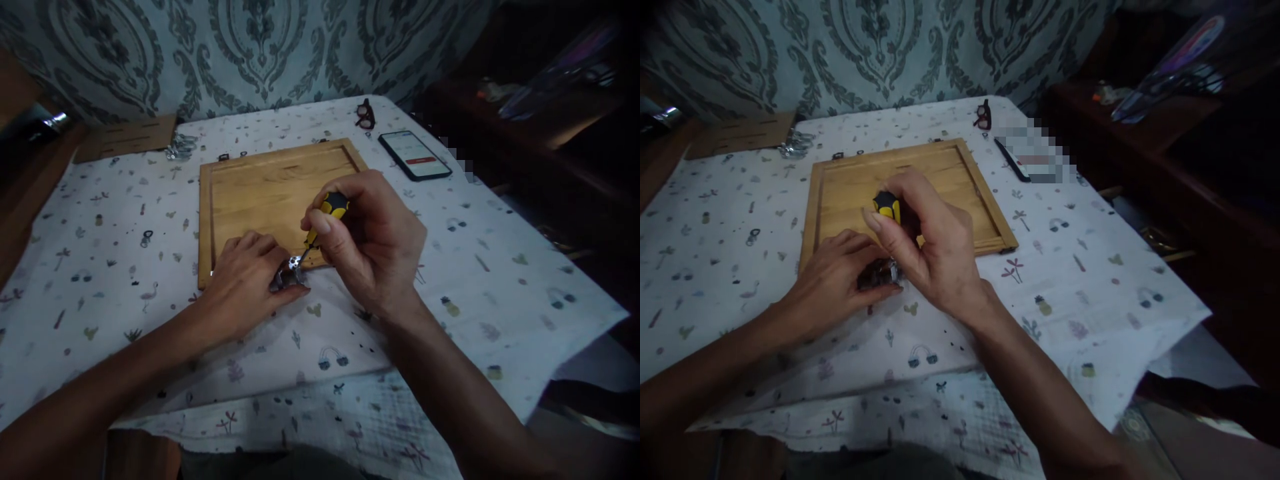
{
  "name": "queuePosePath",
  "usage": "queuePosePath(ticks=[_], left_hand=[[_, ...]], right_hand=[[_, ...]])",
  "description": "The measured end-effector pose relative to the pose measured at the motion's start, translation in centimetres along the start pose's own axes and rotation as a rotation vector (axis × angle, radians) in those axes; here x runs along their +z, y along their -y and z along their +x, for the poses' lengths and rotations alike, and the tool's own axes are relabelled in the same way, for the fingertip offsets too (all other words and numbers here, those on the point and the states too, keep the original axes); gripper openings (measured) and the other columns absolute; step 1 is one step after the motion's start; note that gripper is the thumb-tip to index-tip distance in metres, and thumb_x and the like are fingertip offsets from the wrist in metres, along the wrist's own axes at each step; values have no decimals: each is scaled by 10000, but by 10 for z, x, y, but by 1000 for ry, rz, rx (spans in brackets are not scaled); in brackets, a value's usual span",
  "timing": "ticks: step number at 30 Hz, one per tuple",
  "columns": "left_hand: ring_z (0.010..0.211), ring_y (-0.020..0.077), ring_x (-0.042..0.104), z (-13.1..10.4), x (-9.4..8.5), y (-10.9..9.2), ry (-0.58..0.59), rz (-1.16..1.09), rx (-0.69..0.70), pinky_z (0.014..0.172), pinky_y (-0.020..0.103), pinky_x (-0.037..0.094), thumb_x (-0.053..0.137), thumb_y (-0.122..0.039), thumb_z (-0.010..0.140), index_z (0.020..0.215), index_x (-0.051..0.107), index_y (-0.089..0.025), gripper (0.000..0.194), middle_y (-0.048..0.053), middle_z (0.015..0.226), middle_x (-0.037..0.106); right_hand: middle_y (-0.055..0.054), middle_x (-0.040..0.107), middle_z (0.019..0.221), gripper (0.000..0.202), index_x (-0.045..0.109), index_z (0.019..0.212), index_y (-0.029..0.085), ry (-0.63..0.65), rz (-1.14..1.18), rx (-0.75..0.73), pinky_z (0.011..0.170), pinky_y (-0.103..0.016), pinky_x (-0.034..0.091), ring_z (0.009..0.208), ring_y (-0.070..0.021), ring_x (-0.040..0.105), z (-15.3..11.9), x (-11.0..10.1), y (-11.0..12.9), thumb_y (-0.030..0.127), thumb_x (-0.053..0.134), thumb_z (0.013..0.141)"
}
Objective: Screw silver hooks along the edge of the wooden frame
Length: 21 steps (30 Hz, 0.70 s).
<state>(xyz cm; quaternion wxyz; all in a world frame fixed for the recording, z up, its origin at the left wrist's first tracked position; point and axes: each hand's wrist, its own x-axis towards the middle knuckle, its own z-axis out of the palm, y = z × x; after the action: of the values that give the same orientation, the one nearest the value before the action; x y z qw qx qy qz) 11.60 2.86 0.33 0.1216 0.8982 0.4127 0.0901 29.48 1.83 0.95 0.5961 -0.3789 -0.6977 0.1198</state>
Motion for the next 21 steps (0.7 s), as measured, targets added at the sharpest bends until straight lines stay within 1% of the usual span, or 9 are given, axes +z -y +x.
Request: queuePosePath(ticks=[2, 5, 9, 12, 14, 16, 19, 21], left_hand=[[1073, 322, 580, 0, 1, 1, -1, -8, 4, 935, 518, 473, 693, -514, 898, 1061, 717, -192, 361, 94, 1101, 685], [1063, 311, 576, 0, 3, 2, -4, -18, 10, 942, 507, 469, 692, -526, 898, 1068, 718, -186, 381, 89, 1105, 683], [1061, 309, 571, 0, 3, 2, 9, 2, 11, 935, 497, 462, 690, -542, 895, 1070, 724, -190, 394, 84, 1102, 683], [1079, 312, 572, 1, 0, 0, 35, 14, 6, 933, 488, 456, 700, -523, 894, 1040, 731, -182, 372, 85, 1088, 682], [1071, 312, 577, 2, -2, -1, 47, 15, 1, 913, 480, 456, 710, -513, 889, 1012, 731, -176, 359, 79, 1054, 681], [1047, 309, 584, 3, -3, -2, 41, 12, -4, 882, 468, 455, 724, -516, 876, 978, 729, -179, 353, 70, 1016, 678], [1022, 303, 594, 5, -3, -2, 41, -1, -11, 851, 448, 447, 744, -519, 859, 950, 726, -185, 347, 65, 980, 676], [1014, 299, 598, 5, -2, 0, 46, -5, -13, 844, 442, 441, 751, -514, 856, 958, 727, -184, 346, 63, 973, 678]], right_hand=[[18, 611, 835, 40, 591, 970, 268, 2, 12, -4, 549, -287, 465, 654, -130, 563, 0, 0, -1, 305, 600, 980], [24, 621, 832, 44, 586, 994, 267, 15, 29, -10, 537, -287, 455, 612, -117, 534, 0, 0, -3, 310, 593, 989], [22, 634, 842, 35, 584, 1016, 278, 18, 46, -30, 554, -305, 454, 663, -135, 581, -1, 1, -3, 302, 591, 991], [33, 641, 824, 35, 587, 1003, 287, 15, 49, -4, 514, -295, 449, 578, -115, 535, -1, 1, -3, 321, 587, 997], [35, 650, 827, 61, 592, 990, 284, -16, 34, 12, 480, -281, 447, 528, -98, 501, -2, 2, -2, 345, 593, 996], [29, 658, 831, 83, 600, 983, 285, -64, 8, 1, 460, -277, 449, 515, -98, 503, -3, 2, -2, 368, 598, 993], [30, 652, 828, 81, 608, 999, 311, -121, -5, -23, 461, -284, 453, 512, -107, 514, -4, 3, -3, 391, 600, 988], [35, 646, 842, 73, 607, 1015, 328, -146, 1, -6, 473, -281, 453, 514, -104, 518, -4, 4, -4, 396, 595, 992]])
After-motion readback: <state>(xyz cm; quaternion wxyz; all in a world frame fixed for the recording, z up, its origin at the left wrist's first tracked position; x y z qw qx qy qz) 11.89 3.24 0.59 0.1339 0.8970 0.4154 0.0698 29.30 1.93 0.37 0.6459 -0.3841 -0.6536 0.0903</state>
